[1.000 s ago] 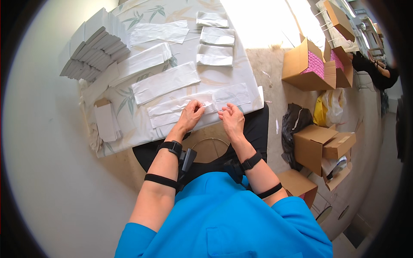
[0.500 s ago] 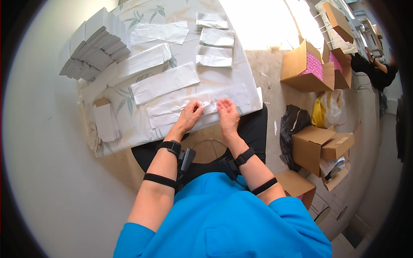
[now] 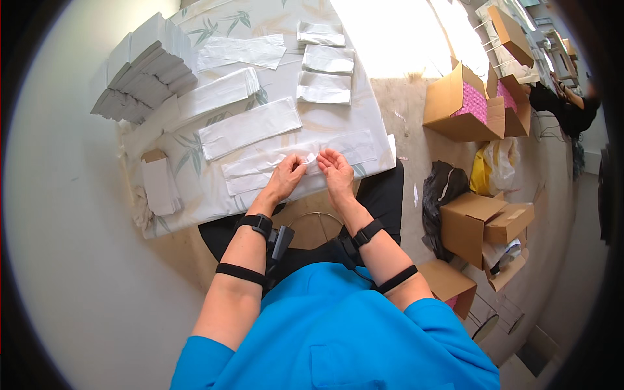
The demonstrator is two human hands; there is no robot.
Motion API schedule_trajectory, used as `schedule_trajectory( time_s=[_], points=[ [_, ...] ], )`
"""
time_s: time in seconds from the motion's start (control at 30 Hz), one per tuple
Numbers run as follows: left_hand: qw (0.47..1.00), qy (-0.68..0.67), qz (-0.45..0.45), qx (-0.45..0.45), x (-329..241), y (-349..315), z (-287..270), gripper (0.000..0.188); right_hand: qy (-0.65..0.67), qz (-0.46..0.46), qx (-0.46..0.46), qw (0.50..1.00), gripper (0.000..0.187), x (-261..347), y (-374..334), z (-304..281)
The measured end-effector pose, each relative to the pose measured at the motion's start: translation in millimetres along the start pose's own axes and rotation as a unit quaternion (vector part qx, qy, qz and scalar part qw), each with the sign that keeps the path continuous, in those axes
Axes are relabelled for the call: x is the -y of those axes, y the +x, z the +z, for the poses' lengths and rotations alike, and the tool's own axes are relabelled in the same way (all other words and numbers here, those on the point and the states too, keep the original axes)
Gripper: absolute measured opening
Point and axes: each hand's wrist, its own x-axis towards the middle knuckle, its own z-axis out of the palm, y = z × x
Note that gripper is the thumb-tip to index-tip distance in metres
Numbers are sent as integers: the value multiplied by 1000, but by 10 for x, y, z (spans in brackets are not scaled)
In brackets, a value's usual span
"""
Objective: Folding white rectangular pads and organizing them in stacks on a work table.
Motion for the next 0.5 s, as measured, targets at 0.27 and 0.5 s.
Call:
schedule_trajectory(
  time_s=[0.27, 0.5],
  points=[
    [944, -322, -6, -78, 51, -416, -192, 16, -51, 21, -59, 997, 35, -59, 138, 56],
    [846, -459, -57, -265, 649, -1309, -1174, 12, -77, 17, -67, 995, 34, -12, 133, 75]
  ],
)
